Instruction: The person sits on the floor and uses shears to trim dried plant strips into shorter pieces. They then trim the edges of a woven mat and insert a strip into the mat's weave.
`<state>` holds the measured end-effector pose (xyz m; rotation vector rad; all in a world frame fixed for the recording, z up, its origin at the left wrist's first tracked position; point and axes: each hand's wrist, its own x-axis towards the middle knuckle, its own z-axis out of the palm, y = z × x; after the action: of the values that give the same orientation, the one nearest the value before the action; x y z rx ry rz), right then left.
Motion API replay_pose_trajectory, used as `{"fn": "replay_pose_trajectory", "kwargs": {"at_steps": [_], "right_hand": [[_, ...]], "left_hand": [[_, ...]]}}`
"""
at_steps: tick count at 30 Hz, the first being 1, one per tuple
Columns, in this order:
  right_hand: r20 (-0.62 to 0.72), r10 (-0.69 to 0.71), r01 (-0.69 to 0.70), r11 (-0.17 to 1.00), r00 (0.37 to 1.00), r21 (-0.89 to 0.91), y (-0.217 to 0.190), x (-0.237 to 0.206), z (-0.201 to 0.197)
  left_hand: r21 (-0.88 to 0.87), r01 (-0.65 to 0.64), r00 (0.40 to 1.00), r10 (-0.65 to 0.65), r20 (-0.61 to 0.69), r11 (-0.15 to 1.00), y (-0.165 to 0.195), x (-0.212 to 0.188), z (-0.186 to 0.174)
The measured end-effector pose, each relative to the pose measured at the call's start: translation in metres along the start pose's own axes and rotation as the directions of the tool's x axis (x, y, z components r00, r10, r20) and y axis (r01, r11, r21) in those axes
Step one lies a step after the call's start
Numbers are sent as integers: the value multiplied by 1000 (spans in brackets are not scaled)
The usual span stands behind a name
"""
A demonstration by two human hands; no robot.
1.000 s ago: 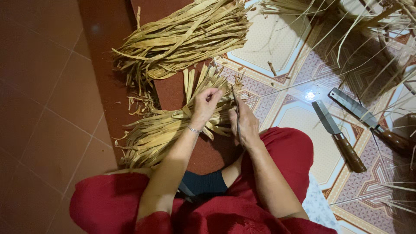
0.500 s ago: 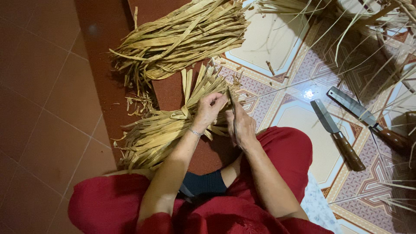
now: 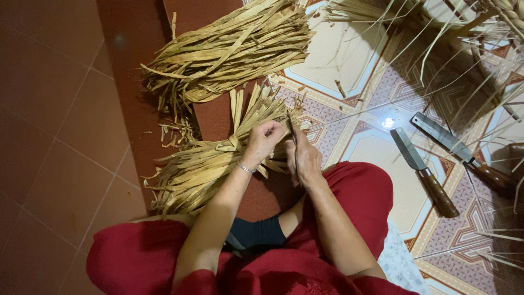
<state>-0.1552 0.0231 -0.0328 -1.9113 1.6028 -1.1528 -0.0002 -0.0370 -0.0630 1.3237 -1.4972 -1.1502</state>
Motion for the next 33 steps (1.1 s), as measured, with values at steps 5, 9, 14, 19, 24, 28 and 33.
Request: {"fn": "replay_pose_trajectory", "kwargs": {"at_steps": [5,9,14,19,24,28,33], "right_hand": [[162,239,-232,971,957,-65,12,-3,6],[149,296,-273,950,944,-153,36,-11,21],[109,507,-490,722,855,488,66,-7,13],[81,703,-339,235,706,911,77,5,-22],[85,736,-450,314,671,836,60,8,-28],[48,696,-454,413,716,789,52,6,-22],[105,601,-498,537,792,681,51,2,-13]], "left_hand": [[-46,120,992,-118,36,992,2,-1,0],[-43,51,999,-50,19,998,-2,-1,2],[106,14,997,-6,-71,994,-6,7,3],[649,-438,824,567,13,621,-7,15,1],[696,-470,842,513,169,543,-1,13,15],[764,-422,874,444,200,487,3,20,22],[474,34,998,-52,26,880,-8,33,20]]}}
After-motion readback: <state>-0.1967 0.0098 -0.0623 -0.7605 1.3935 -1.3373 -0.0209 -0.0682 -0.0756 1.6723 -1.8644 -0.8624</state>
